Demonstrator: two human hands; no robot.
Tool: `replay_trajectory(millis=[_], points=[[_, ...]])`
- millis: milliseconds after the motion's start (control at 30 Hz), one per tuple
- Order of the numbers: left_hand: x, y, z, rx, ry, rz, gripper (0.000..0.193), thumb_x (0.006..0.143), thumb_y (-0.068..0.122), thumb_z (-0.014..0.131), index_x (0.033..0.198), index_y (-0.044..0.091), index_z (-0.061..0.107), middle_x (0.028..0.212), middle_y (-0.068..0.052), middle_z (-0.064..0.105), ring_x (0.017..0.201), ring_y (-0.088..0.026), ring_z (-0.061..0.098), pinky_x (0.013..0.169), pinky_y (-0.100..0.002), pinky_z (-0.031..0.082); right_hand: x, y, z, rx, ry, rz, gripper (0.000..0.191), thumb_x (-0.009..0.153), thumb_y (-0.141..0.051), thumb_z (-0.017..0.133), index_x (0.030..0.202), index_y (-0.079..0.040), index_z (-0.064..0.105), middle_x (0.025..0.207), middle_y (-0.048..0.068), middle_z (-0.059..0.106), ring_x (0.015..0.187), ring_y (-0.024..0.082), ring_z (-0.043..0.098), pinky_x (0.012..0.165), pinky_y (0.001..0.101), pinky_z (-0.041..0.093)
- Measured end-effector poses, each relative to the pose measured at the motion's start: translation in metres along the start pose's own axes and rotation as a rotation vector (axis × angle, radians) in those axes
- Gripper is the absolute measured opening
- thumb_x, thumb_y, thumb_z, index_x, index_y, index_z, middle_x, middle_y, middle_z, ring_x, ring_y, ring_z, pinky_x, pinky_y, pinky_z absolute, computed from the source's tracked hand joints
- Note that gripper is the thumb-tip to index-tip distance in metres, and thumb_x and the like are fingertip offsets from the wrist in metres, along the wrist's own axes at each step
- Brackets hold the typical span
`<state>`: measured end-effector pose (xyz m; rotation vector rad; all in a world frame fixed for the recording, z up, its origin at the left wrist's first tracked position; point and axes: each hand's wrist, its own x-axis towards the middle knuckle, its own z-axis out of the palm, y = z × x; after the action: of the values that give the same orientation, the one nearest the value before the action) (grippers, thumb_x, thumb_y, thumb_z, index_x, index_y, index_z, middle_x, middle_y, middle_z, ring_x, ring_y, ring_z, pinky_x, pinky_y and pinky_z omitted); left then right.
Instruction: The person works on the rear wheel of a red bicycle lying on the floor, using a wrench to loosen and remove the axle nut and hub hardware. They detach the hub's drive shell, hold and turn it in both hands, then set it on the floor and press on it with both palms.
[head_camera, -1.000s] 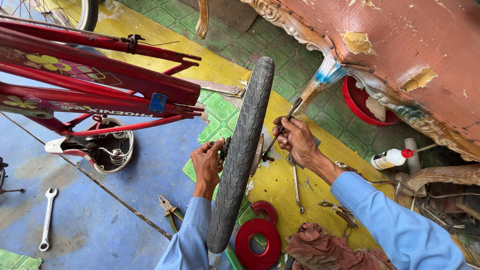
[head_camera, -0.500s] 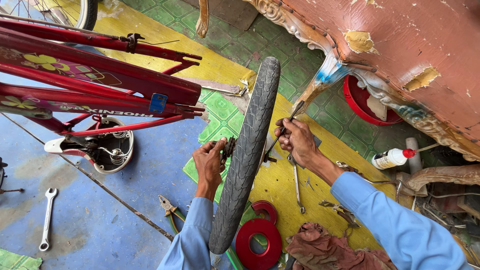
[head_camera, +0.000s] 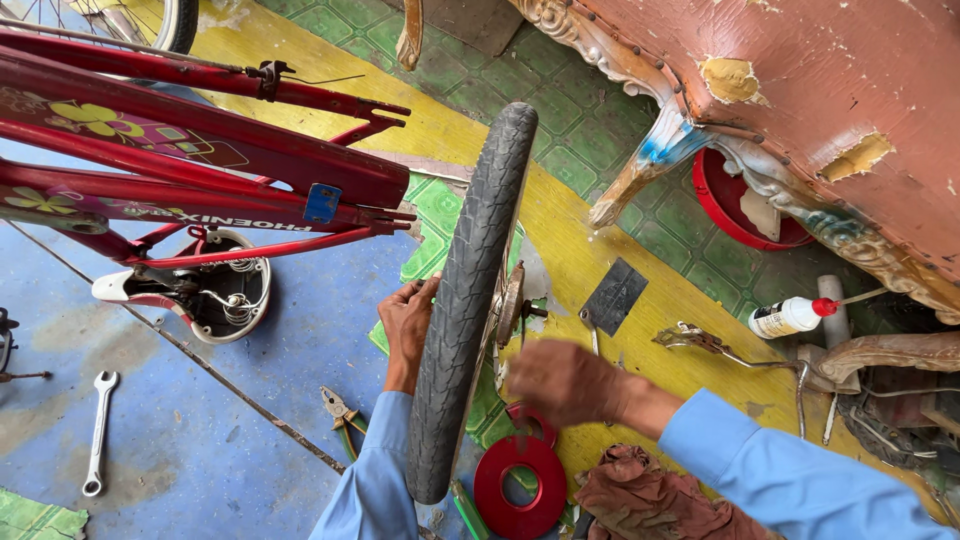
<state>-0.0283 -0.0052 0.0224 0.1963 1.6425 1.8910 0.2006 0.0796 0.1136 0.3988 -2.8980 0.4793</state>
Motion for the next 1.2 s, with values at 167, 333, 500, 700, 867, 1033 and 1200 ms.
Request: replay_trajectory(millis=[167, 333, 500, 700, 867, 1033, 1200], points=[[-0.007, 0.002, -0.001, -0.01, -0.01, -0.023, 0.025, 0.088, 0.022, 0.079, 0.073, 0.002, 0.073, 0.061, 0.005, 0.051, 0.052, -0.004, 0.038, 0.047, -0.025, 0.025, -0.004, 0.004, 0.016, -0.403, -0.332, 0.041, 0.03, 0.062, -0.008, 0.069, 0.09, -0.005, 0.061, 0.102, 0.01, 0.06, 0.099, 0.025, 0.058, 0.075, 0.0392, 0.049], [-0.022, 0.019, 0.01, -0.213, -0.016, -0.208, 0.028, 0.086, 0.02, 0.08, 0.07, 0.002, 0.065, 0.054, -0.001, 0.054, 0.04, -0.01, 0.042, 0.037, -0.027, 0.025, -0.007, 0.013, 0.015, -0.461, -0.545, 0.177, 0.022, 0.075, -0.006, 0.069, 0.095, -0.006, 0.06, 0.101, 0.006, 0.056, 0.1, 0.023, 0.055, 0.081, 0.0378, 0.044], [-0.023, 0.022, 0.012, -0.221, 0.005, -0.211, 0.025, 0.086, 0.021, 0.078, 0.073, 0.004, 0.066, 0.055, 0.001, 0.053, 0.04, -0.008, 0.041, 0.038, -0.026, 0.025, -0.011, 0.011, 0.016, -0.381, -0.401, 0.117, 0.03, 0.076, -0.019, 0.068, 0.099, -0.004, 0.06, 0.103, 0.009, 0.057, 0.099, 0.026, 0.056, 0.08, 0.0396, 0.045], [-0.005, 0.005, 0.002, -0.019, 0.008, 0.037, 0.024, 0.09, 0.02, 0.079, 0.08, -0.002, 0.076, 0.064, 0.008, 0.053, 0.055, -0.003, 0.035, 0.049, -0.023, 0.025, -0.023, 0.017, 0.008, -0.379, -0.244, -0.053, 0.029, 0.08, -0.016, 0.064, 0.106, -0.006, 0.061, 0.125, 0.011, 0.06, 0.099, 0.021, 0.059, 0.077, 0.0359, 0.047], [0.002, 0.003, -0.003, -0.033, -0.018, 0.067, 0.022, 0.092, 0.018, 0.075, 0.086, -0.002, 0.078, 0.066, 0.009, 0.053, 0.057, -0.002, 0.036, 0.049, -0.023, 0.023, -0.028, 0.024, 0.012, -0.389, -0.166, -0.096, 0.029, 0.08, -0.017, 0.064, 0.107, -0.006, 0.062, 0.123, 0.009, 0.061, 0.105, 0.022, 0.06, 0.08, 0.0368, 0.048], [-0.002, 0.005, -0.001, -0.02, -0.014, 0.069, 0.022, 0.093, 0.017, 0.074, 0.085, -0.003, 0.078, 0.066, 0.009, 0.053, 0.057, -0.002, 0.037, 0.049, -0.023, 0.025, -0.036, 0.027, 0.016, -0.371, -0.185, -0.074, 0.03, 0.083, -0.017, 0.064, 0.11, -0.007, 0.062, 0.118, 0.008, 0.06, 0.101, 0.023, 0.059, 0.081, 0.0379, 0.048], [-0.002, 0.005, -0.002, -0.048, -0.03, 0.068, 0.022, 0.092, 0.017, 0.074, 0.08, -0.002, 0.075, 0.066, 0.009, 0.053, 0.057, -0.002, 0.036, 0.05, -0.023, 0.025, -0.04, 0.021, 0.004, -0.268, -0.109, -0.151, 0.038, 0.078, -0.011, 0.065, 0.115, -0.007, 0.059, 0.117, 0.01, 0.059, 0.098, 0.024, 0.06, 0.083, 0.0392, 0.051]])
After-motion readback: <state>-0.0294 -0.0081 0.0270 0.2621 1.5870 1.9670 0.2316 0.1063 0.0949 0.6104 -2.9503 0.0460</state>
